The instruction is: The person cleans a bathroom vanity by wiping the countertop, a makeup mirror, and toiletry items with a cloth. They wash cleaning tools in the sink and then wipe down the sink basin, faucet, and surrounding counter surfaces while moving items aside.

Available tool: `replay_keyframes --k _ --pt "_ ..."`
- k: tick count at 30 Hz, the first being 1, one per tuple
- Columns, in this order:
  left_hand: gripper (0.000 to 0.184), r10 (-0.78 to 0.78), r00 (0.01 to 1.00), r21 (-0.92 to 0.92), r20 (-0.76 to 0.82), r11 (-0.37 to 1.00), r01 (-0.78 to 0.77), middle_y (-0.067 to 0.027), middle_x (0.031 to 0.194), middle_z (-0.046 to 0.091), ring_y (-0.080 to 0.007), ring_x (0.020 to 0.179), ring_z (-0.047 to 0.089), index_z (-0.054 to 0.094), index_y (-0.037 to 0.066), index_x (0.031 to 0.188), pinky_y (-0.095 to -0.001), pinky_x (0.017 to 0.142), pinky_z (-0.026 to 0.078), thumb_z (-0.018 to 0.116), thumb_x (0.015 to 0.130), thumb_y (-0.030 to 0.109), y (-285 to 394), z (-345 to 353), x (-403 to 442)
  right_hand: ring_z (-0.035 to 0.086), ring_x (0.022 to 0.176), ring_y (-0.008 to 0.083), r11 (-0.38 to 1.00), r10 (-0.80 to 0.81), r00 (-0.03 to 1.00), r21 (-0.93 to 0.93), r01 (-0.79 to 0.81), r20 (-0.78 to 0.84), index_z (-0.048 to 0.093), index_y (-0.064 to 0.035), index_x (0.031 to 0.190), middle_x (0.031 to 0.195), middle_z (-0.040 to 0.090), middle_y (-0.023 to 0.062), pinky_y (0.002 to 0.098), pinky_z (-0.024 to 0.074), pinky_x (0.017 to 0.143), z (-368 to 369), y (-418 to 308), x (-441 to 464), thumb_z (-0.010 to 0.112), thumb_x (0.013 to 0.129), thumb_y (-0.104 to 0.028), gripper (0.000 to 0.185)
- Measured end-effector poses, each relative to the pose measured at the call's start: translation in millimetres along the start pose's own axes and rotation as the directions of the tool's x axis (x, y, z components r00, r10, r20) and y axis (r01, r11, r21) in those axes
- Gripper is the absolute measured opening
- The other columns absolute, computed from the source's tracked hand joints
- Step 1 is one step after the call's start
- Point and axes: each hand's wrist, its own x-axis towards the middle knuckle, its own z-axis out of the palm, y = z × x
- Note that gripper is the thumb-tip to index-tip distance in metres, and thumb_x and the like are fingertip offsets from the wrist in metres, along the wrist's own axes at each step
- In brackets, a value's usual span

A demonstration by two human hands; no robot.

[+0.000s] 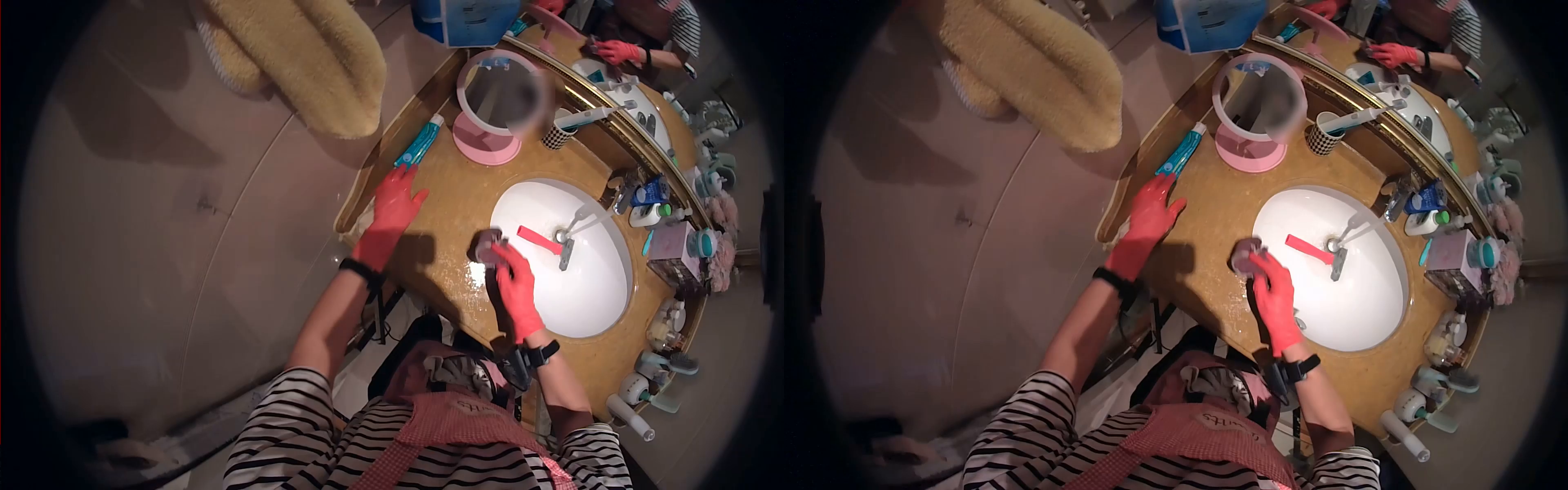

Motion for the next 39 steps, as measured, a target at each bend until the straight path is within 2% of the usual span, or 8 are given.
replay_keyframes --k 4,7,11,14,17,21,25,39 --pt "0.067 -0.082 0.989 0.149 0.123 0.987 0.063 -0.0218 0.127 0.052 -0.0387 0.117 0.049 0.045 0.003 0.131 -0.0438 0.094 0.045 0.073 0.074 0.025 -1.2 38.3 58.7 0.047 0.125 0.0347 0.932 0.069 0.997 0.355 -0.078 0.039 0.059 -0.0074 0.123 0.131 0.052 0.0227 0.0376 0.0361 0.104 10.7 -67.4 94.8 0.055 0.088 -0.012 0.036" --pt "0.068 -0.294 0.919 0.227 0.262 0.944 0.238 -0.0192 0.117 0.058 -0.0375 0.110 0.054 0.045 0.004 0.130 -0.0434 0.090 0.048 0.074 0.073 0.026 2.8 45.6 73.0 0.032 0.136 0.0373 0.974 -0.029 0.999 0.225 0.036 -0.036 0.050 -0.0056 0.131 0.145 0.032 0.0272 0.0383 0.0301 0.108 35.6 -102.2 160.8 0.054 0.089 -0.022 0.046" --pt "0.044 -0.445 0.815 -0.092 0.371 0.856 0.509 -0.0156 0.099 0.062 -0.0336 0.094 0.060 0.058 0.003 0.109 -0.0428 0.080 0.049 0.073 0.073 0.023 3.4 14.5 55.4 0.057 0.111 0.0369 0.882 0.184 0.969 0.407 -0.237 0.167 0.051 -0.0043 0.128 0.115 0.060 0.0257 0.0385 0.0442 0.094 66.1 -133.6 219.5 0.056 0.086 -0.024 0.047" --pt "0.027 -0.040 0.998 -0.465 0.047 0.884 0.057 -0.0161 0.091 0.065 -0.0346 0.088 0.064 0.062 0.006 0.096 -0.0436 0.074 0.050 0.061 0.081 0.028 -29.3 34.2 -1.9 0.061 0.102 0.0377 0.915 0.190 0.979 0.348 -0.202 0.069 0.056 -0.0045 0.123 0.104 0.064 0.0252 0.0406 0.0471 0.088 97.5 -123.6 242.0 0.056 0.084 -0.024 0.044" --pt "0.026 0.191 0.965 -0.187 0.179 0.970 -0.158 -0.0164 0.094 0.065 -0.0338 0.085 0.064 0.062 0.005 0.096 -0.0409 0.073 0.050 0.061 0.082 0.026 -36.1 46.3 1.1 0.057 0.104 0.0409 0.964 0.130 0.991 0.232 -0.133 0.029 0.061 -0.0043 0.115 0.107 0.062 0.0243 0.0426 0.0463 0.090 145.9 -95.9 253.8 0.059 0.081 -0.023 0.039" --pt "0.050 0.006 1.000 -0.068 -0.001 0.998 -0.006 -0.0197 0.117 0.056 -0.0312 0.115 0.052 0.055 0.006 0.121 -0.0376 0.097 0.042 0.067 0.076 0.024 -91.2 123.8 -87.5 0.057 0.100 0.0397 0.982 -0.002 0.983 0.185 0.037 -0.185 0.065 -0.0052 0.101 0.099 0.063 0.0206 0.0430 0.0467 0.086 192.0 -99.2 201.8 0.066 0.075 -0.021 0.030" --pt "0.050 -0.006 0.977 0.059 0.215 0.998 -0.007 -0.0189 0.124 0.054 -0.0357 0.120 0.048 0.054 0.005 0.125 -0.0502 0.106 0.031 0.066 0.080 0.023 -4.4 -48.8 -54.4 0.059 0.098 0.0375 0.982 -0.058 0.962 0.159 0.103 -0.268 0.064 -0.0044 0.102 0.098 0.064 0.0176 0.0425 0.0476 0.084 206.3 -80.2 203.9 0.067 0.077 -0.016 0.028" --pt "0.055 0.116 0.990 0.093 0.085 0.988 -0.124 -0.0149 0.122 0.057 -0.0309 0.116 0.053 0.051 0.006 0.128 -0.0525 0.106 0.029 0.066 0.079 0.025 -79.0 -3.3 -99.8 0.063 0.092 0.0337 0.989 0.077 0.925 0.148 -0.023 -0.372 0.067 -0.0088 0.093 0.096 0.066 0.0151 0.0394 0.0505 0.079 209.1 -67.5 232.0 0.064 0.081 -0.027 0.022"
